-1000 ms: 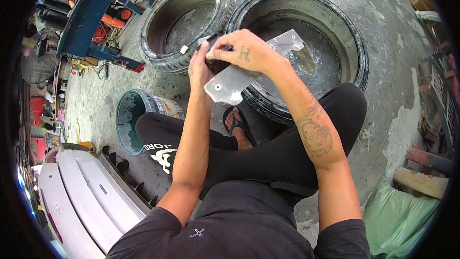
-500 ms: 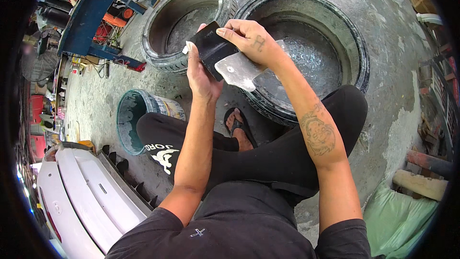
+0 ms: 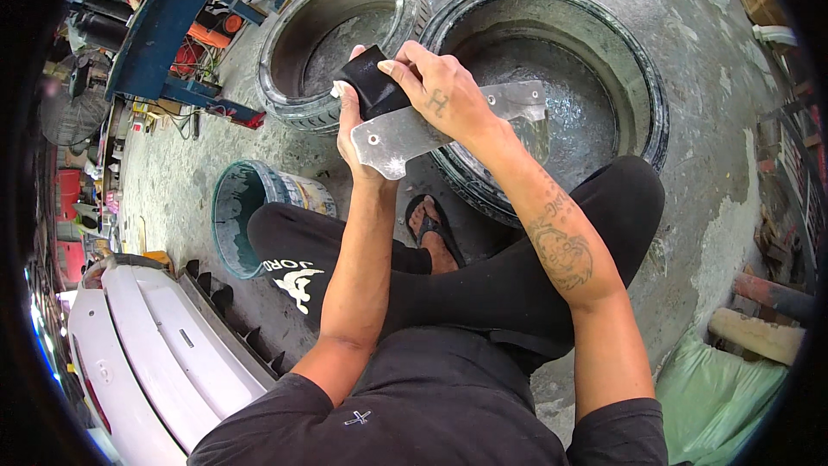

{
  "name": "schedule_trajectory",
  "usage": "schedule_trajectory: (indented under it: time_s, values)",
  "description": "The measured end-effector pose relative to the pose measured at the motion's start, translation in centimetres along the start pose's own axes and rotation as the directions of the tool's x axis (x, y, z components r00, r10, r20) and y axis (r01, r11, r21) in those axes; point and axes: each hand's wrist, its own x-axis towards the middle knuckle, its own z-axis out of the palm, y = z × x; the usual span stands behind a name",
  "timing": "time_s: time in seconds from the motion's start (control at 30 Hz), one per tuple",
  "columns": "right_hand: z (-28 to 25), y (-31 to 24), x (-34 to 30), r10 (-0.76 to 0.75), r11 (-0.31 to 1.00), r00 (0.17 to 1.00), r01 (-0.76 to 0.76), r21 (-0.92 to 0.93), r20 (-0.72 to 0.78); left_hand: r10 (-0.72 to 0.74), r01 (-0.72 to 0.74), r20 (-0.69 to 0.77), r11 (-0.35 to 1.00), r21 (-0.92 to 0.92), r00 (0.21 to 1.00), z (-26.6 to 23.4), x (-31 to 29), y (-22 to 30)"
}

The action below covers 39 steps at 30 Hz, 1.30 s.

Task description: The person sits on the floor and applies a gray paste to the inner surface of a tire using a brush and a scraper. They repeatedly dip the brush into a bucket, spread the paste along the tire's inner rim, and smooth it with the scraper.

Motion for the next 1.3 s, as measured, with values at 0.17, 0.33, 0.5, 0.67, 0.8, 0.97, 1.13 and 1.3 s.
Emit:
schedule_trajectory:
  time_s: [0.17, 0.33, 0.5, 0.67, 0.8, 0.97, 1.13, 1.3]
  values:
    - [0.6, 0.5, 0.0, 0.135, 0.988, 0.991, -0.135, 0.075, 0.001, 0.031, -0.031, -0.009, 0.999, -0.016, 0.999, 0.8, -0.4, 0.4]
    - [1.5, 1.1, -0.2, 0.136, 0.988, 0.99, -0.133, 0.082, -0.031, 0.071, -0.072, -0.014, 0.995, -0.067, 0.997, 2.0, -0.6, 0.1]
    - [-0.5, 1.3, 0.7, 0.166, 0.982, 0.986, -0.168, 0.086, 0.035, 0.176, -0.173, 0.017, 0.937, 0.305, 0.984, 0.9, -0.3, 1.8]
    - [-4.1, 0.1, 1.7, 0.195, 0.868, 0.926, -0.317, 0.383, 0.323, 0.395, -0.415, 0.249, 0.423, 0.805, 0.885, -0.5, -0.4, 2.7]
    - [-4.8, -0.7, 1.4, 0.292, 0.858, 0.804, -0.459, 0.229, 0.517, 0.322, -0.419, 0.328, 0.27, 0.867, 0.888, -1.0, -0.9, 2.3]
    - [-5.1, 0.6, 0.9, 0.233, 0.719, 0.795, -0.529, 0.451, 0.56, 0.363, -0.56, 0.487, 0.126, 0.819, 0.794, 0.6, -0.9, 2.1]
    - [-5.5, 0.8, 1.0, 0.217, 0.687, 0.784, -0.546, 0.48, 0.582, 0.396, -0.576, 0.484, 0.153, 0.803, 0.78, 0.5, -0.7, 1.8]
    - [-5.7, 0.6, 1.0, 0.219, 0.695, 0.778, -0.548, 0.466, 0.588, 0.412, -0.58, 0.467, 0.209, 0.787, 0.782, 0.4, -0.8, 1.5]
